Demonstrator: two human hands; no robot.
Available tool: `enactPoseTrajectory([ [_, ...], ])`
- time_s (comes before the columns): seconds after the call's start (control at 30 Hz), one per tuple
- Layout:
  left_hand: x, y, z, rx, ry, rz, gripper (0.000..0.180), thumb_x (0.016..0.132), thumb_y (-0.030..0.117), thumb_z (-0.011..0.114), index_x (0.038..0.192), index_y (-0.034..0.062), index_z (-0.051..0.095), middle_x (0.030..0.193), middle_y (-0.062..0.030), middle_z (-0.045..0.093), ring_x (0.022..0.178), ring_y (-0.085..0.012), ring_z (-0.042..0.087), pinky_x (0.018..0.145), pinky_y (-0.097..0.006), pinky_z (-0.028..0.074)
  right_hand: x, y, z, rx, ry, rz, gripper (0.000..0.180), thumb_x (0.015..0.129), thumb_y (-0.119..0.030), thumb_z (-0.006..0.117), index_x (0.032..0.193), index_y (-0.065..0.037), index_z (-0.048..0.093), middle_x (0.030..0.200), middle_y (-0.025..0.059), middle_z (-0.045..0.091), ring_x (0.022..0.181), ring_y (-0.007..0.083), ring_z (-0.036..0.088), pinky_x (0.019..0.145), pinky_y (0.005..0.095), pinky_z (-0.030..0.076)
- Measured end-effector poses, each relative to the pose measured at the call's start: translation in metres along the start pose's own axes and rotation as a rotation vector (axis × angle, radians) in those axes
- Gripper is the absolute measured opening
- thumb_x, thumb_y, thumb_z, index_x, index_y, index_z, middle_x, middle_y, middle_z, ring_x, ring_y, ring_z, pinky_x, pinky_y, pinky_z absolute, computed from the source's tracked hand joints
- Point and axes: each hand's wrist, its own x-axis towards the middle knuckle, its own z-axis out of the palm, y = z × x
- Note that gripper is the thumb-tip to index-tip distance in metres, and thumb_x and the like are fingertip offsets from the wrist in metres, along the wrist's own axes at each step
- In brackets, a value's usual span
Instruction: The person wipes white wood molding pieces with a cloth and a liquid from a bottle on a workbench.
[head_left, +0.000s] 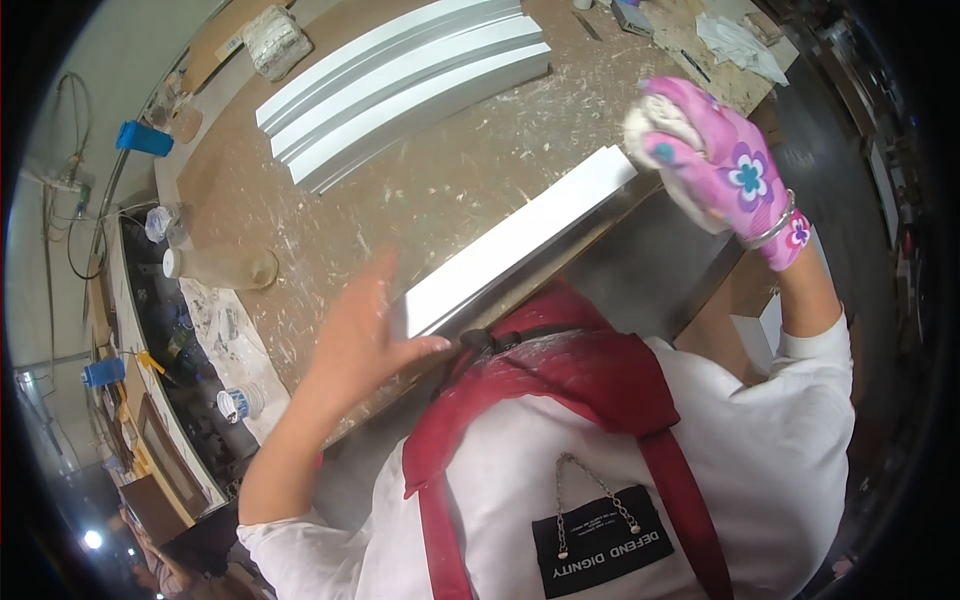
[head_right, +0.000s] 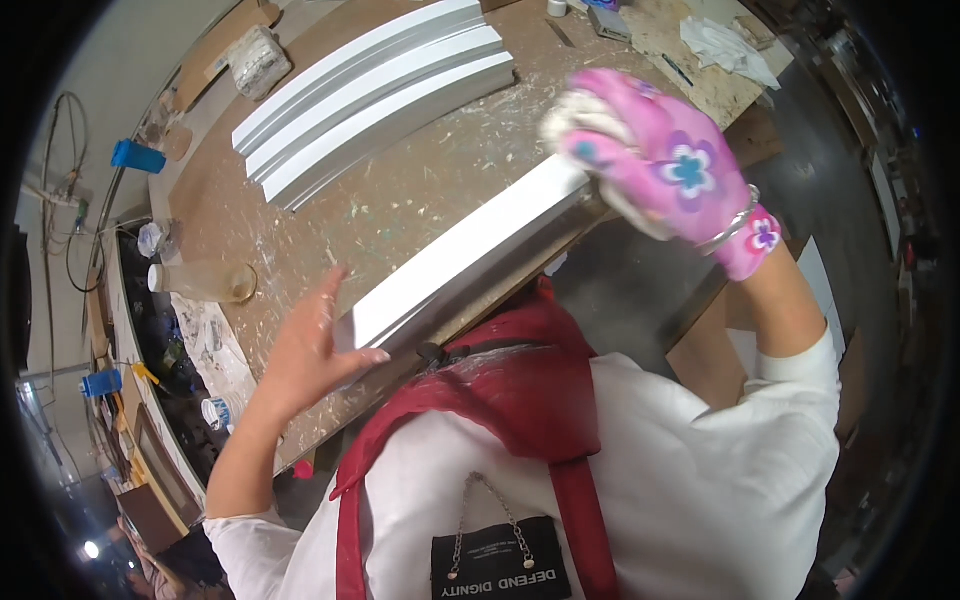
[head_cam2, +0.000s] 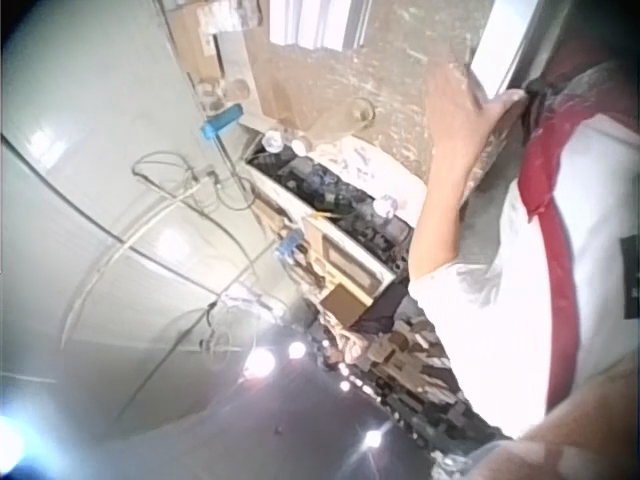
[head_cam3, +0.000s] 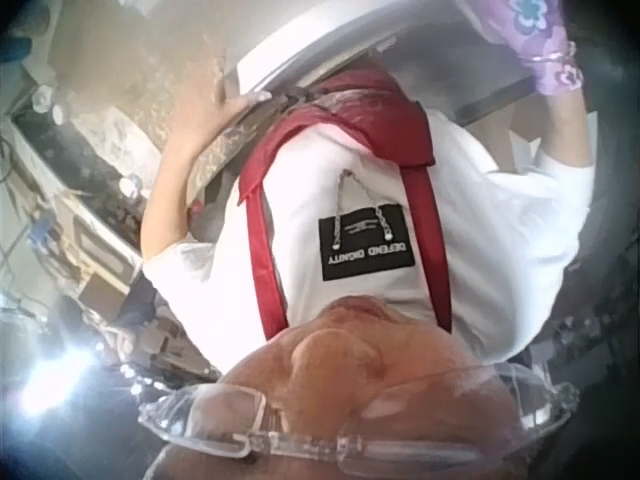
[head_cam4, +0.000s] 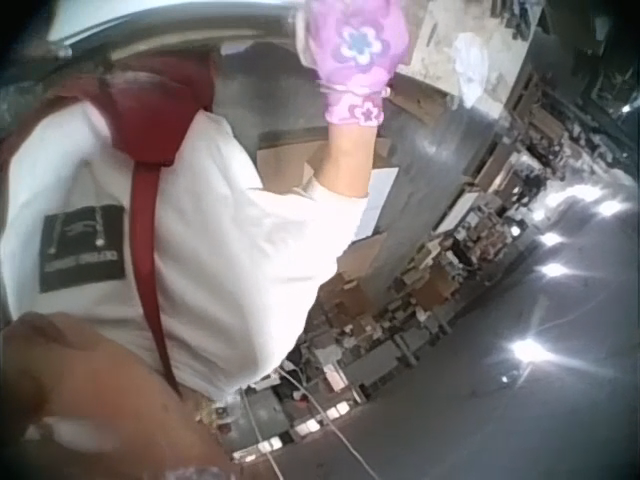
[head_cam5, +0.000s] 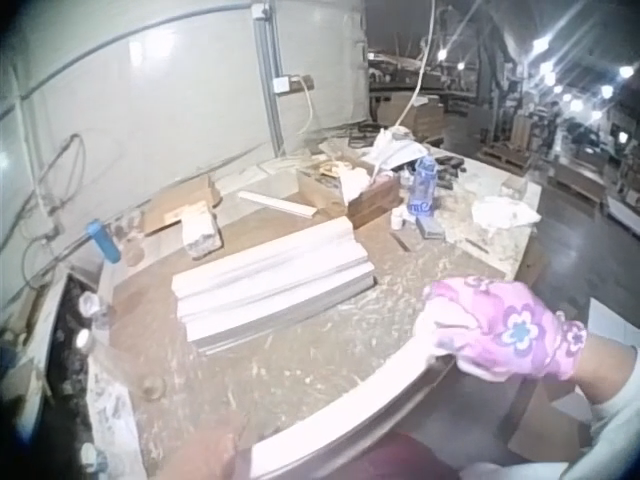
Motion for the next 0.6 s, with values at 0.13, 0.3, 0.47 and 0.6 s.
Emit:
enactPoseTrajectory([
  [0.13,-0.01,0.004,0.034,0.051,-0.081,-0.125,0.07,0.076,0.033,0.072,0.131,0.0044,0.04,0.113,-0.0212,0.058,0.098,-0.0392,0.059,0.079,-0.044,0.05,0.039,-0.098,0.062,-0.118,-0.055,-0.479,0.046,0.083,-0.033,0.061,0.126,-0.016,0.055,0.112,0.0078,0.06,0.101,0.0271,0.058,0.091,0.0425,0.042],
  [0.3,-0.017,0.003,0.048,-0.014,0.092,-0.048,0.056,0.078,0.026,0.07,0.121,-0.0007,0.047,0.105,-0.0175,0.059,0.095,-0.0346,0.06,0.077,-0.041,0.051,0.049,-0.088,0.089,0.6,-0.362,-0.033,0.02,0.081,-0.024,0.064,0.095,-0.012,0.068,0.092,0.0067,0.064,0.077,0.0242,0.063,0.07,0.0399,0.053],
  [0.47,-0.003,-0.008,0.017,-0.19,-0.014,-0.128,0.062,0.085,0.03,0.065,0.132,-0.0018,0.042,0.121,-0.0194,0.056,0.111,-0.0322,0.056,0.09,-0.039,0.047,0.036,0.149,0.058,-0.543,-0.115,0.134,0.037,0.088,-0.016,0.053,0.122,-0.005,0.057,0.117,0.0151,0.061,0.103,0.0252,0.061,0.088,0.0359,0.049],
  [0.6,0.045,-0.093,-0.033,-0.75,0.292,-0.5,0.064,0.092,0.033,0.057,0.14,-0.0023,0.035,0.137,-0.0157,0.048,0.125,-0.0244,0.047,0.102,-0.035,0.037,0.058,0.19,0.049,0.262,-0.109,0.307,0.048,0.097,-0.03,0.046,0.138,-0.005,0.043,0.132,0.0108,0.052,0.112,0.0198,0.056,0.098,0.0295,0.043],
])
